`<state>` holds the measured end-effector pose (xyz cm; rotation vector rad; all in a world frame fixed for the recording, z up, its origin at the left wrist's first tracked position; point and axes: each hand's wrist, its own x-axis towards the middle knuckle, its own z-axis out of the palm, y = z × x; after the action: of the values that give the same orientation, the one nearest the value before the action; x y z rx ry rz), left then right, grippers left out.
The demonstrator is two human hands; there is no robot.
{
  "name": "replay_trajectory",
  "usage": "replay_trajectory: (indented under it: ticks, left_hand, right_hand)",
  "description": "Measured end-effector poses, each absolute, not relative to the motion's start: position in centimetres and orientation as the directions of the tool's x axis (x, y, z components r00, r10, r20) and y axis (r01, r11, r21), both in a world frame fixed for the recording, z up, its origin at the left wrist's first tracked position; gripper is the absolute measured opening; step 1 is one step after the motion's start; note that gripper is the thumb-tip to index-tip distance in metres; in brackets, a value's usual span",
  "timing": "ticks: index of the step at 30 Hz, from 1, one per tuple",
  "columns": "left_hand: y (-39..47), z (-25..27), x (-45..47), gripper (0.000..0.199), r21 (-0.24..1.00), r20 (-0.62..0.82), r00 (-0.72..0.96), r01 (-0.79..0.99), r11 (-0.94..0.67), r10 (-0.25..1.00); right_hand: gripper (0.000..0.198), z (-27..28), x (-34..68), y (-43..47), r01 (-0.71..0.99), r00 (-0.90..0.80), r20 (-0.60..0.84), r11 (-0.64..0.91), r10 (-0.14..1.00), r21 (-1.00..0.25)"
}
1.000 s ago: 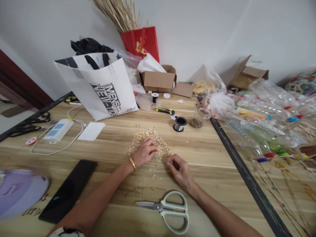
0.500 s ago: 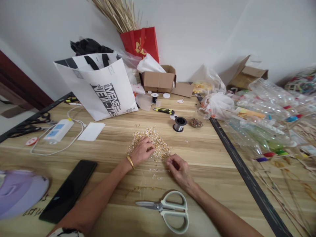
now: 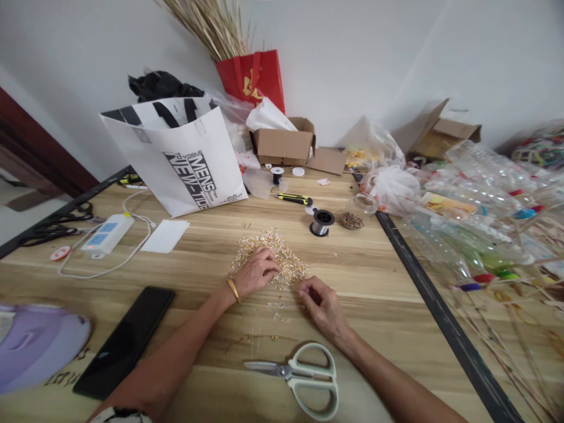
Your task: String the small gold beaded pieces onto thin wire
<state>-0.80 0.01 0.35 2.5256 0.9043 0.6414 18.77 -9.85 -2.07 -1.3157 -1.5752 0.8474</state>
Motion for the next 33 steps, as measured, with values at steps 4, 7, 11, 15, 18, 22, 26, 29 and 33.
replay_trajectory:
  ticks: [4,7,11,15,18,22,26,29,33]
  left_hand:
    - [-0.2,0.4,-0.6,0.006,0.499,0.326,0.65,0.499,-0.709,0.687]
    - [-0.6,0.3,-0.1,0.007,0.483,0.331,0.648,0.508,-0.713,0.686]
    - [-1.2,0.3,0.4,0.005,0.452,0.322,0.682,0.499,-0.739,0.657]
    - [-1.1,0.3,0.3,0.008,0.472,0.323,0.682,0.485,-0.736,0.656]
    - [-0.7,0.1,0.0,0.006,0.498,0.321,0.661,0.491,-0.714,0.679]
    - [0.0,0.1,-0.5,0.006,0.562,0.341,0.607,0.48,-0.674,0.718]
    - [0.2,0.4,-0.7,0.005,0.623,0.329,0.557,0.479,-0.619,0.763]
    - [0.0,0.6,-0.8,0.006,0.665,0.31,0.528,0.475,-0.577,0.791]
    - [-0.1,0.7,-0.8,0.005,0.693,0.302,0.531,0.448,-0.564,0.792]
  right_hand:
    - [0.014,-2.2,18.8,-9.8,0.368,-0.037,0.202,0.201,0.979,-0.908]
    - [0.014,-2.1,18.7,-9.7,0.38,-0.029,0.202,0.198,0.979,-0.904]
    - [0.015,-1.7,18.7,-9.8,0.381,-0.032,0.184,0.182,0.982,-0.906]
    - [0.016,-1.6,18.6,-9.8,0.364,-0.028,0.16,0.159,0.987,-0.918]
    - [0.016,-1.6,18.6,-9.8,0.362,-0.026,0.163,0.161,0.986,-0.918]
    - [0.015,-1.6,18.7,-9.7,0.348,-0.027,0.16,0.159,0.987,-0.924]
    - [0.016,-1.5,18.7,-9.8,0.351,-0.033,0.15,0.152,0.988,-0.924]
    - [0.016,-1.4,18.6,-9.8,0.346,-0.03,0.148,0.15,0.988,-0.926]
    - [0.015,-1.3,18.6,-9.8,0.346,-0.031,0.174,0.174,0.984,-0.922]
